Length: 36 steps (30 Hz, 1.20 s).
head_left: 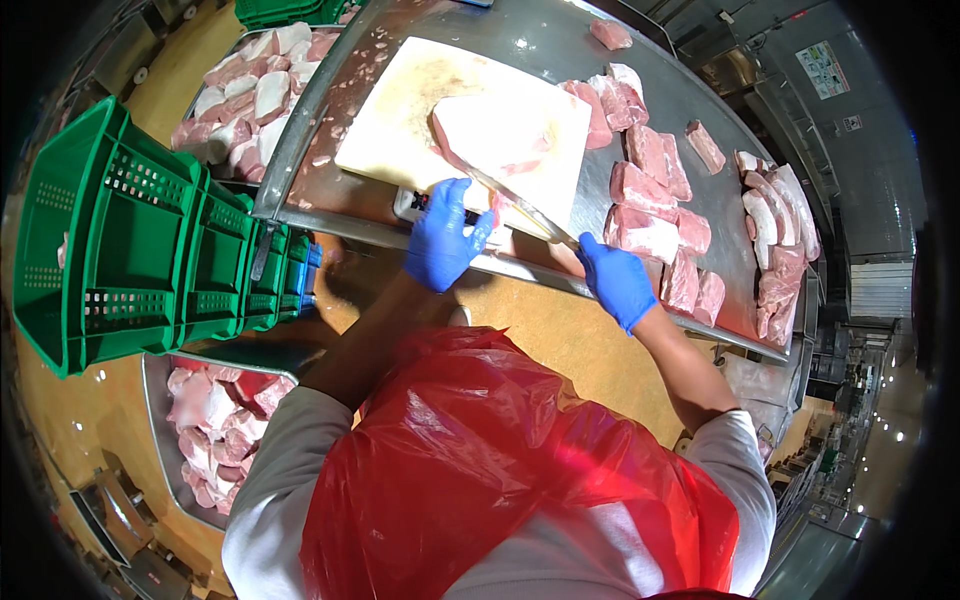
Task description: The person cuts large pieces of raw meat into smaller portions using a knife on a cutting board. The cut pieces are placed into a green crate. The person also sharpens the knife on a honing steel during the process.
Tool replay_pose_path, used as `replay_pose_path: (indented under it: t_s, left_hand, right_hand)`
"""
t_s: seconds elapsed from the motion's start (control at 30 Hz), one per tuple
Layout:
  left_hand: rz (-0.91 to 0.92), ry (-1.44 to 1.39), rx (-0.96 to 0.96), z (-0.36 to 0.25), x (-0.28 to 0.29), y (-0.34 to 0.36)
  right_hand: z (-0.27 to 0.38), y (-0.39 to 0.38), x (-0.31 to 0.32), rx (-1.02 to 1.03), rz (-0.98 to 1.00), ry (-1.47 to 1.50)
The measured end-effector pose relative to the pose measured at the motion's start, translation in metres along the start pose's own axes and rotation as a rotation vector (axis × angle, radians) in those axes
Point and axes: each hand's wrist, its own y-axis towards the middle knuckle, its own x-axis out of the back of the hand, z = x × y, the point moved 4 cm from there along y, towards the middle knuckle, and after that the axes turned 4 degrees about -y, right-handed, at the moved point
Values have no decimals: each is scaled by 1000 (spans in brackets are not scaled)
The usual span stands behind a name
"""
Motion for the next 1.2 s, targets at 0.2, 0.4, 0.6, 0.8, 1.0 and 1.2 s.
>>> replay_pose_path:
  t_s: [0.2,0.4,0.6,0.8,1.0,1.2]
  left_hand:
    - [341,167,-12,8,-39,-7]
    - [18,107,269,70,9,-18]
    - [-49,475,-262,49,25,60]
    - [46,432,-101,71,0,58]
    - [155,64,93,39,7,-29]
    - [278,135,118,66,-55,-84]
  right_hand:
    - [8,-3,20,-107,-302,278]
    - [-5,-15,-5,-266,-490,522]
    - [-24,-25,-27,-412,-439,706]
    - [-22,-17,-14,-348,-490,713]
    - [-34,-52,-40,-519,-396,733]
    - [-29,-58,-45,-541,-343,815]
